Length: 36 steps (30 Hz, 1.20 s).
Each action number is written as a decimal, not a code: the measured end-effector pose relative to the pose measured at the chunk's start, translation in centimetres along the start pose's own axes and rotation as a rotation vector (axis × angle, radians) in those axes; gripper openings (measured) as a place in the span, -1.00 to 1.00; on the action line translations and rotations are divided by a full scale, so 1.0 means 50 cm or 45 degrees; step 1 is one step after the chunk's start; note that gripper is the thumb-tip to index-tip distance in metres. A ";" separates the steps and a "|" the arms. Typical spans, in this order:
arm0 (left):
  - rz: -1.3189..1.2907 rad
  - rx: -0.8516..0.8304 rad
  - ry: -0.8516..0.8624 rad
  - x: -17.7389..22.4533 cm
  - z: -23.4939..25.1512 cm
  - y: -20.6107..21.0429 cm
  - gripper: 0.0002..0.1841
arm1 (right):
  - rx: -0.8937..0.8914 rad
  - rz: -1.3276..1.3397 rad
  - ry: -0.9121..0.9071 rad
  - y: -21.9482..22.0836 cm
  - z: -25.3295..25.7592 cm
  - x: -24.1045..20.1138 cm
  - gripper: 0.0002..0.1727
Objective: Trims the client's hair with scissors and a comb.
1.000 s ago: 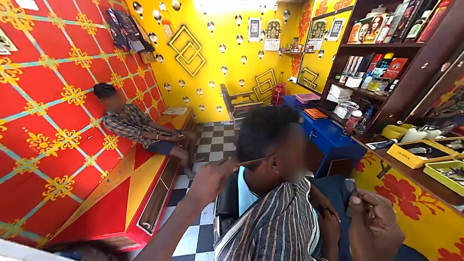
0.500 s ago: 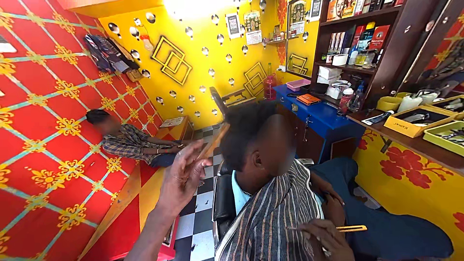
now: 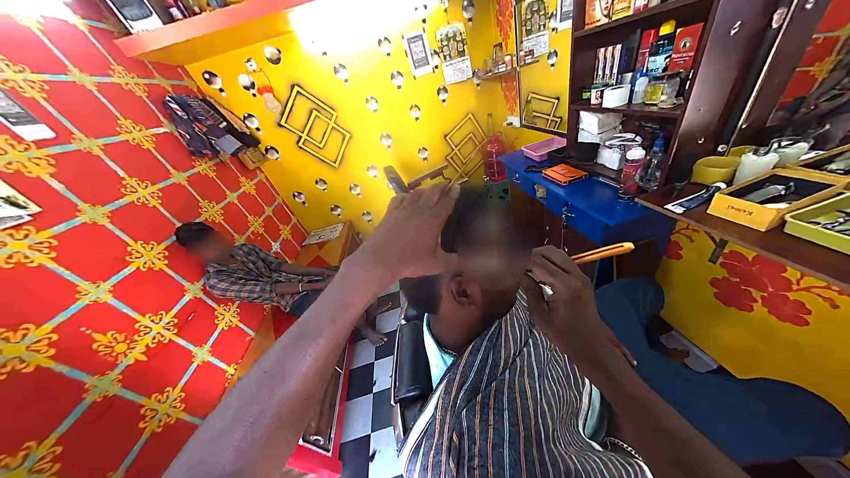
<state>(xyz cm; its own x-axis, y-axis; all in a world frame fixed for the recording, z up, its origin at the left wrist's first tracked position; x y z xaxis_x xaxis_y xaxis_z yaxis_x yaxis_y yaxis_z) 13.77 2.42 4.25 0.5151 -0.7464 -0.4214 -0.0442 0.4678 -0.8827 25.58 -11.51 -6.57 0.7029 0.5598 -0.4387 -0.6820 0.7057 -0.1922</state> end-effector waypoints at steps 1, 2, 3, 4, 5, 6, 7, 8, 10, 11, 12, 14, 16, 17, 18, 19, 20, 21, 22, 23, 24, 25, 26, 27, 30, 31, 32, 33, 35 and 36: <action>0.020 -0.036 -0.010 0.006 0.002 0.004 0.25 | -0.033 -0.024 -0.027 0.007 0.006 0.002 -0.76; 0.034 -0.061 -0.021 0.011 0.003 0.006 0.24 | -0.054 -0.038 -0.054 0.013 0.011 0.003 -0.77; 0.040 -0.079 -0.029 0.015 0.005 0.007 0.22 | -0.068 -0.044 -0.074 0.018 0.016 0.002 -0.77; 0.044 -0.098 -0.036 0.016 0.006 0.008 0.21 | -0.081 -0.051 -0.086 0.023 0.019 0.001 -0.77; 0.049 -0.107 -0.037 0.016 0.007 0.008 0.21 | -0.097 -0.064 -0.097 0.028 0.023 -0.001 -0.77; 0.058 -0.107 -0.034 0.016 0.008 0.008 0.21 | -0.111 -0.078 -0.107 0.032 0.026 -0.003 -0.77; 0.064 -0.102 -0.027 0.015 0.009 0.008 0.20 | -0.118 -0.094 -0.115 0.034 0.028 -0.004 -0.76; 0.065 -0.090 -0.020 0.014 0.010 0.008 0.20 | -0.121 -0.107 -0.125 0.036 0.031 -0.006 -0.76; 0.070 -0.069 -0.008 0.012 0.010 0.008 0.18 | -0.119 -0.126 -0.148 0.039 0.034 -0.009 -0.76; 0.068 -0.063 -0.003 0.011 0.009 0.008 0.16 | -0.119 -0.138 -0.159 0.040 0.035 -0.010 -0.76; 0.063 -0.056 -0.001 0.010 0.009 0.008 0.15 | -0.121 -0.151 -0.167 0.040 0.037 -0.011 -0.76; 0.062 -0.044 -0.001 0.007 0.010 0.009 0.15 | -0.135 -0.168 -0.174 0.041 0.039 -0.011 -0.76; 0.054 -0.035 0.001 0.006 0.010 0.009 0.15 | -0.154 -0.186 -0.176 0.042 0.042 -0.010 -0.74; 0.049 -0.027 0.004 0.005 0.010 0.009 0.15 | -0.159 -0.192 -0.177 0.042 0.042 -0.010 -0.74; 0.047 -0.015 0.010 0.005 0.010 0.009 0.15 | -0.161 -0.196 -0.182 0.042 0.043 -0.010 -0.74; 0.049 0.002 0.017 0.004 0.011 0.009 0.14 | -0.162 -0.200 -0.189 0.042 0.044 -0.010 -0.74; 0.051 0.013 0.022 0.004 0.011 0.009 0.14 | -0.164 -0.206 -0.195 0.041 0.044 -0.011 -0.74; 0.052 0.019 0.024 0.004 0.011 0.010 0.13 | -0.163 -0.212 -0.202 0.040 0.045 -0.013 -0.75; 0.051 0.024 0.025 0.004 0.011 0.010 0.13 | -0.159 -0.219 -0.212 0.040 0.045 -0.015 -0.75; 0.053 0.032 0.028 0.004 0.012 0.009 0.13 | -0.157 -0.229 -0.223 0.039 0.045 -0.016 -0.75; 0.052 0.036 0.031 0.004 0.012 0.009 0.13 | -0.158 -0.235 -0.232 0.040 0.046 -0.018 -0.76; 0.055 0.044 0.032 0.004 0.012 0.009 0.12 | -0.161 -0.239 -0.234 0.040 0.046 -0.018 -0.76; 0.057 0.048 0.035 0.004 0.012 0.009 0.12 | -0.169 -0.240 -0.230 0.040 0.046 -0.018 -0.76; 0.059 0.050 0.038 0.004 0.012 0.008 0.11 | -0.182 -0.242 -0.223 0.041 0.047 -0.018 -0.75; 0.049 0.053 0.043 0.006 0.011 0.004 0.12 | -0.242 -0.237 -0.169 0.043 0.050 -0.013 -0.76; 0.047 0.056 0.043 0.005 0.011 0.004 0.12 | -0.239 -0.226 -0.161 0.042 0.050 -0.012 -0.76; 0.046 0.065 0.043 0.004 0.011 0.004 0.11 | -0.213 -0.218 -0.171 0.039 0.050 -0.014 -0.76; 0.043 0.077 0.045 0.004 0.011 0.003 0.10 | -0.178 -0.224 -0.190 0.035 0.049 -0.018 -0.76; 0.036 0.080 0.048 0.003 0.011 0.003 0.09 | -0.146 -0.240 -0.213 0.031 0.048 -0.021 -0.75; 0.037 0.081 0.052 0.003 0.010 0.004 0.09 | -0.159 -0.243 -0.209 0.032 0.047 -0.018 -0.76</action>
<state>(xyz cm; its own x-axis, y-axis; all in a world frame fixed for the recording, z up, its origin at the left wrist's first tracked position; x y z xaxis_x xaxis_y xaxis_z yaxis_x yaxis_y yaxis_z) 14.27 2.63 4.13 0.4792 -0.7500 -0.4558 -0.0033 0.5178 -0.8555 24.31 -9.85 -4.39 0.8372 0.4922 -0.2383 -0.5468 0.7518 -0.3686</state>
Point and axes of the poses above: each hand's wrist, its own z-axis towards the middle knuckle, its own y-axis out of the palm, x = y × z, the point moved 8 cm from there along z, towards the middle knuckle, and after that the axes turned 13 degrees about z, right-handed, at the moved point
